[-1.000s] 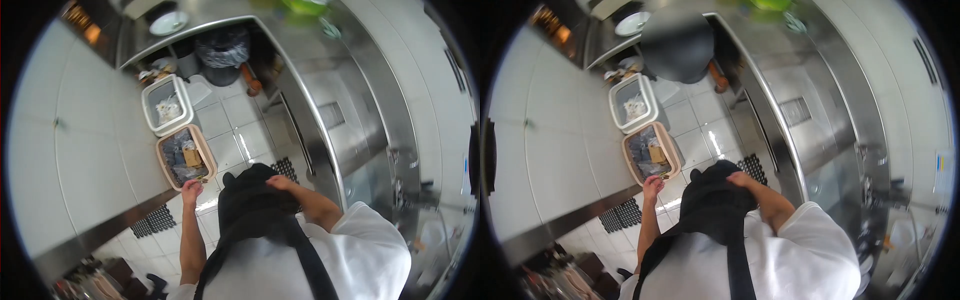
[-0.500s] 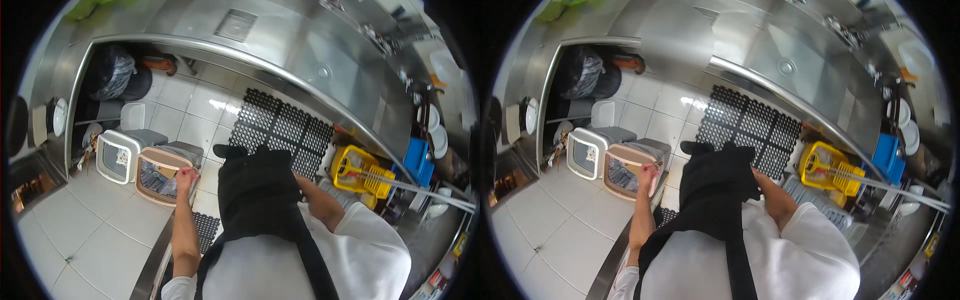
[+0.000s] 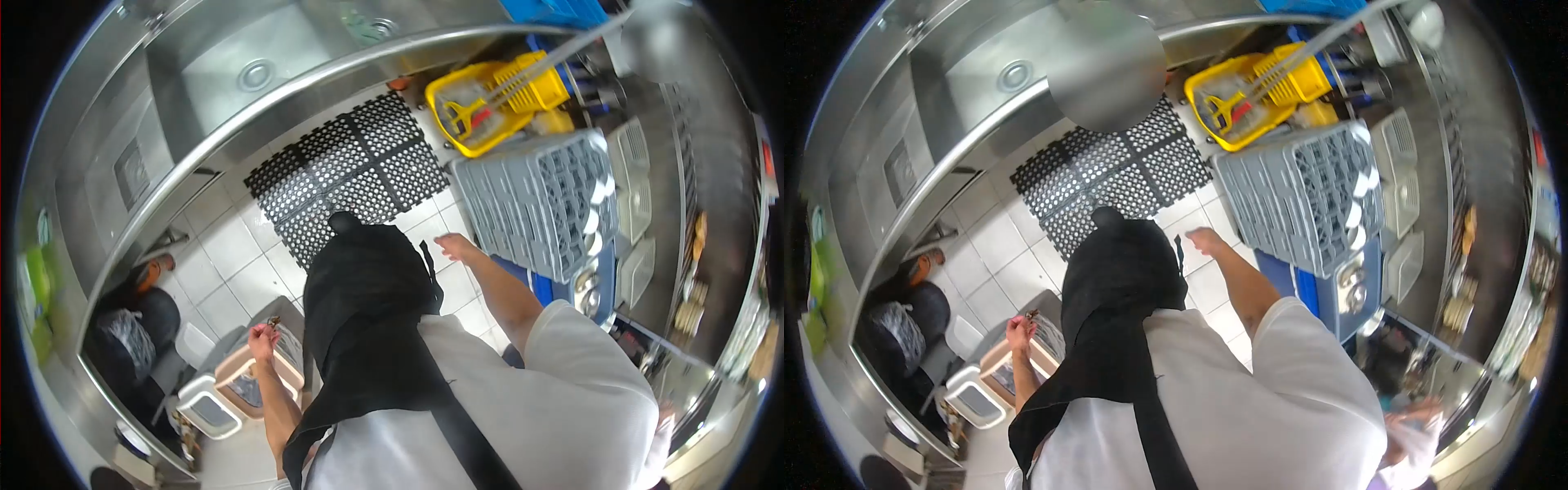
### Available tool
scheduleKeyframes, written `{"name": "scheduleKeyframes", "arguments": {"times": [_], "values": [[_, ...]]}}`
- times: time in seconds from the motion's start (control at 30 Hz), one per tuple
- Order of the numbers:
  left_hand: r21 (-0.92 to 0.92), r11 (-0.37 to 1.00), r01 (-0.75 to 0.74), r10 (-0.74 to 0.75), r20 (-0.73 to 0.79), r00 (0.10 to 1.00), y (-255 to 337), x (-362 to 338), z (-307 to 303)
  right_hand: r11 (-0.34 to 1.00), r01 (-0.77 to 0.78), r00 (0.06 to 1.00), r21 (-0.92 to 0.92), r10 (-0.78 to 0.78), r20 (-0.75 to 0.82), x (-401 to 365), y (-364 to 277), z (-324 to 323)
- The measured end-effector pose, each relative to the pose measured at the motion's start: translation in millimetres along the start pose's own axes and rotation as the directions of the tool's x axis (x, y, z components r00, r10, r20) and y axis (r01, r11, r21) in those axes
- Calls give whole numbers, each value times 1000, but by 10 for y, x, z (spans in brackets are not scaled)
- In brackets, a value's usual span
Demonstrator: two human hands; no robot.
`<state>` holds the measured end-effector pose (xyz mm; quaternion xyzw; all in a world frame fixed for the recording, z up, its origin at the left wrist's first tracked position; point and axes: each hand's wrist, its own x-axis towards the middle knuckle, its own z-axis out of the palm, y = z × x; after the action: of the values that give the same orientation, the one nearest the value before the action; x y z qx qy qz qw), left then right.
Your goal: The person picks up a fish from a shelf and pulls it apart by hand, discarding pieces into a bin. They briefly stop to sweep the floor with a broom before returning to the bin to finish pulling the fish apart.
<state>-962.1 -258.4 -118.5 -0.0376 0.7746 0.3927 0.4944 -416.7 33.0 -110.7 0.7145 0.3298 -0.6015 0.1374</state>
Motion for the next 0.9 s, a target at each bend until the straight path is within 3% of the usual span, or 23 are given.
{"name": "scheduleKeyframes", "arguments": {"times": [0.07, 0.2, 0.27, 0.33, 0.4, 0.47, 0.5, 0.53, 0.57, 0.63, 0.67, 0.73, 0.8, 0.87, 0.9], "values": [[135, 989, -51, 44, 57, 997, 101, 163, 98, 998, -57, 998, 21, 58, -40, -157, 691, 79], [161, 977, -138, 107, 188, 976, 292, 313, 381, 984, -167, 982, 68, 172, -74, -409, 2103, 579], [188, 968, -163, 121, 216, 969, 361, 314, 537, 986, 151, 987, -65, -154, -46, -357, 2887, 896], [248, 945, -215, 151, 252, 956, 396, 274, 584, 979, -188, 981, 73, 191, -35, -778, 2726, 1146], [269, 933, -240, 164, 277, 947, 379, 202, 605, 992, 51, 999, 113, -52, 4, -883, 2858, 1285], [262, 934, -241, 167, 277, 946, 324, 72, 594, 992, 25, 1000, 125, -25, 1, -703, 2948, 1348], [292, 926, -239, 155, 283, 946, 291, 3, 580, 929, 362, 927, 74, -351, -133, -443, 3074, 1413], [299, 920, -254, 166, 289, 943, 235, -35, 542, 761, 648, 735, -18, -632, -247, -278, 3165, 1434], [315, 918, -239, 148, 289, 946, 170, -47, 490, 755, 656, 728, -7, -635, -258, -227, 3138, 1362], [291, 937, -191, 130, 217, 968, 112, -172, 526, 787, 520, 761, -332, -603, -237, -166, 2986, 1132], [302, 932, -200, 136, 221, 966, 82, -231, 519, 790, 523, 760, -319, -602, -244, -275, 2901, 1051], [337, 923, -185, 121, 203, 972, 3, -327, 526, 921, 346, 908, 180, -280, -311, -527, 2739, 817], [374, 908, -188, 137, 159, 978, -68, -465, 614, 898, 335, 928, 284, -263, -263, -592, 2965, 630], [360, 903, -235, 178, 183, 967, -137, -561, 693, 769, 276, 950, 577, -127, -286, -727, 3225, 485], [353, 903, -246, 187, 194, 963, -145, -630, 756, 775, 218, 962, 593, -68, -265, -727, 3442, 430]]}}
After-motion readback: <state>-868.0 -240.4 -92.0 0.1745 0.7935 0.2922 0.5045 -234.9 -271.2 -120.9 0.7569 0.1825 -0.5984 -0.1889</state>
